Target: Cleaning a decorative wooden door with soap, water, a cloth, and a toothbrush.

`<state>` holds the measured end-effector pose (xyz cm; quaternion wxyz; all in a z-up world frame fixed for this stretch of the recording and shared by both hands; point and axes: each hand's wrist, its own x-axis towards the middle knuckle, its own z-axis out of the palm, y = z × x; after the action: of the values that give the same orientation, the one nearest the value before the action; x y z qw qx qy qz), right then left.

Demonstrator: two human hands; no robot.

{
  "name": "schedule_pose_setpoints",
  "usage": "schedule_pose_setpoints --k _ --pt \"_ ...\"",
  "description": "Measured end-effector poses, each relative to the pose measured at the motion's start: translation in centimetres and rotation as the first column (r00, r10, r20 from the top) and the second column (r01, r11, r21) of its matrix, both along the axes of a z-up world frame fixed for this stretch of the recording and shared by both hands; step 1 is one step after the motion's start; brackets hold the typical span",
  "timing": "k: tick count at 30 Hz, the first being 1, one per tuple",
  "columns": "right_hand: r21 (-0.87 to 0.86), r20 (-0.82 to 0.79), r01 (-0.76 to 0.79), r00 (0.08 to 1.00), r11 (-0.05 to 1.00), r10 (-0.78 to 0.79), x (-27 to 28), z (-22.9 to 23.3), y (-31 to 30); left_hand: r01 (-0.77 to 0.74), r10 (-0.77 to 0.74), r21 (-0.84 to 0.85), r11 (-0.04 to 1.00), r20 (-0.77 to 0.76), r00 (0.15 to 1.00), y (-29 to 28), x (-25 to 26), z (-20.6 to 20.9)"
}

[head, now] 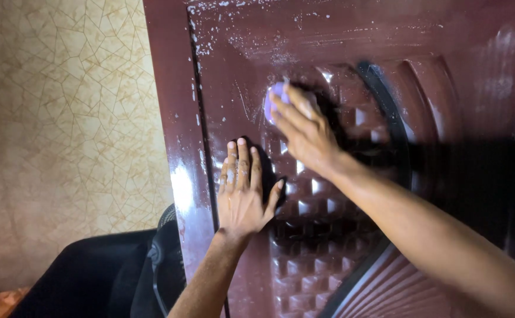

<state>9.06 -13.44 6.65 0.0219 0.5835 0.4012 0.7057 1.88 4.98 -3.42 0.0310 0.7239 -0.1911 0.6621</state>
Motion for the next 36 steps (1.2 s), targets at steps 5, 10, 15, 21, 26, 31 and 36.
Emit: schedule_pose_setpoints --k 5,10,15,21,26,31,36 --pt "-0.177 -0.05 -0.043 0.998 0.983 0.035 -0.8 -4.5 -4.0 0.043 -0.042 0.049 0.998 -0.005 0.999 -1.6 0.7 0.3" --pt "-0.17 0.0 0.09 0.996 0.981 -0.092 -2.6 -3.8 -6.8 0.056 -0.057 0.048 0.997 0.009 0.998 -2.0 0.9 0.0" --pt "-0.007 -0.002 0.118 0.993 0.993 -0.118 -0.8 -5.2 -3.0 0.054 -0.056 0.055 0.997 0.031 0.998 -1.8 0.9 -0.3" --pt "-0.116 0.055 0.071 0.996 0.991 -0.065 -0.8 -3.9 2.1 0.032 -0.033 0.06 0.998 0.028 0.999 -1.5 1.8 -0.8" --pt "-0.182 0.114 0.088 0.991 0.979 -0.068 -1.6 -3.7 -0.5 0.017 -0.02 0.056 0.998 0.044 0.999 -1.8 1.7 -0.8" --pt "-0.278 0.02 0.039 0.999 0.96 -0.035 -2.2 -3.2 -5.9 0.028 -0.029 0.019 0.999 0.073 0.997 -3.3 1.2 0.7" --pt "-0.288 0.098 0.123 0.99 0.95 -0.099 -2.3 -1.8 -9.3 0.036 -0.038 0.035 0.999 0.072 0.997 -4.9 1.8 2.4"
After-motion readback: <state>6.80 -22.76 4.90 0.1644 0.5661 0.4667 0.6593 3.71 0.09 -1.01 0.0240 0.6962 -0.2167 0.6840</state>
